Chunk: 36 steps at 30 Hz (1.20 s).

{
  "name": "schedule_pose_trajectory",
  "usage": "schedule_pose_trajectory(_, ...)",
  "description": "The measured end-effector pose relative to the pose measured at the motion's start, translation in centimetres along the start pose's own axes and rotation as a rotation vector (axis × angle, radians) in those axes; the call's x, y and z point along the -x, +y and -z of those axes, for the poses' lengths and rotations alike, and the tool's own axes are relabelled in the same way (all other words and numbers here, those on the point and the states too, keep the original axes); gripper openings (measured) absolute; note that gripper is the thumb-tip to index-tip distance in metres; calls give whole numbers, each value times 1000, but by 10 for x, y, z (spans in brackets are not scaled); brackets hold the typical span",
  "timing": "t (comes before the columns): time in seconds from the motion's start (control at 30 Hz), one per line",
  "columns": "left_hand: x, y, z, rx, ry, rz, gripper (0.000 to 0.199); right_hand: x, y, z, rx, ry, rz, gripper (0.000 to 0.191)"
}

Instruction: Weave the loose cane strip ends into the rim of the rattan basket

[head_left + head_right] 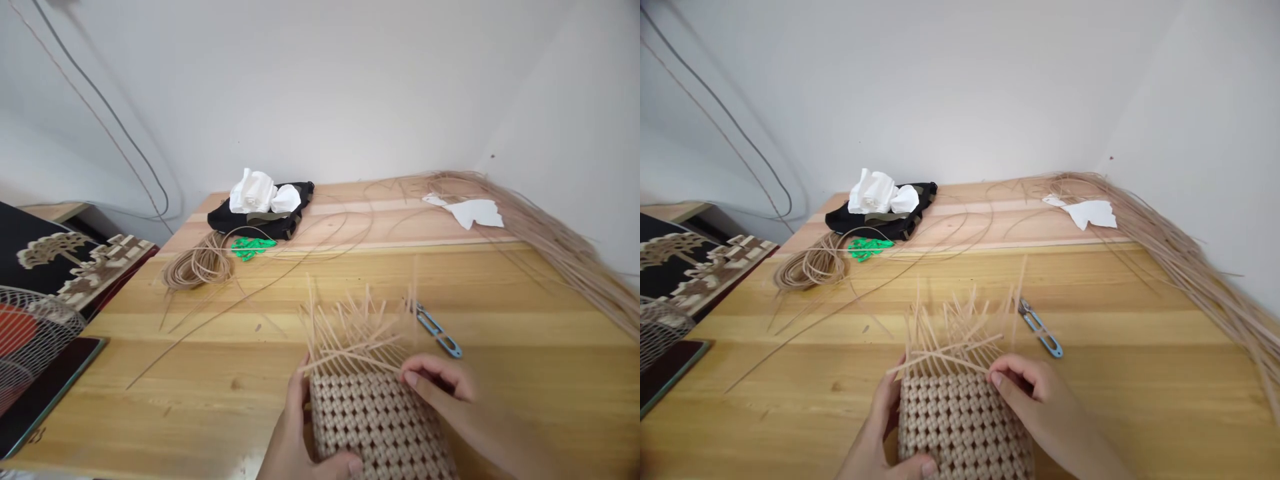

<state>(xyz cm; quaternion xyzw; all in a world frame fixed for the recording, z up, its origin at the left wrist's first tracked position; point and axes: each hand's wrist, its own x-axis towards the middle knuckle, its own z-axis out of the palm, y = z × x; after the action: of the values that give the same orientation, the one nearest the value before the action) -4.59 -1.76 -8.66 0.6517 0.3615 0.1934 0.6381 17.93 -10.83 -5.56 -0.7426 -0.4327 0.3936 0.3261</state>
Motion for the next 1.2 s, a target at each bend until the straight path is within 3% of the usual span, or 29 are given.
schedule_pose_trajectory(0.3, 9, -10, 4, 30, 98, -90, 105, 5, -42, 11, 6, -178, -22, 32)
schedule_pose_trajectory(0.67, 5, -3, 6, -2, 110, -62, 107, -8, -79, 14, 184, -184, 149, 25)
schedule_pose_trajectory(0.9, 5, 2, 6, -13, 93, -84, 97, -6, -77, 18, 203, -181, 60, 24)
schedule_pose_trajectory(1.2, 4, 1, 6, -34, 85, -144, 100, -15, -80, 17, 71, -366, -140, 15)
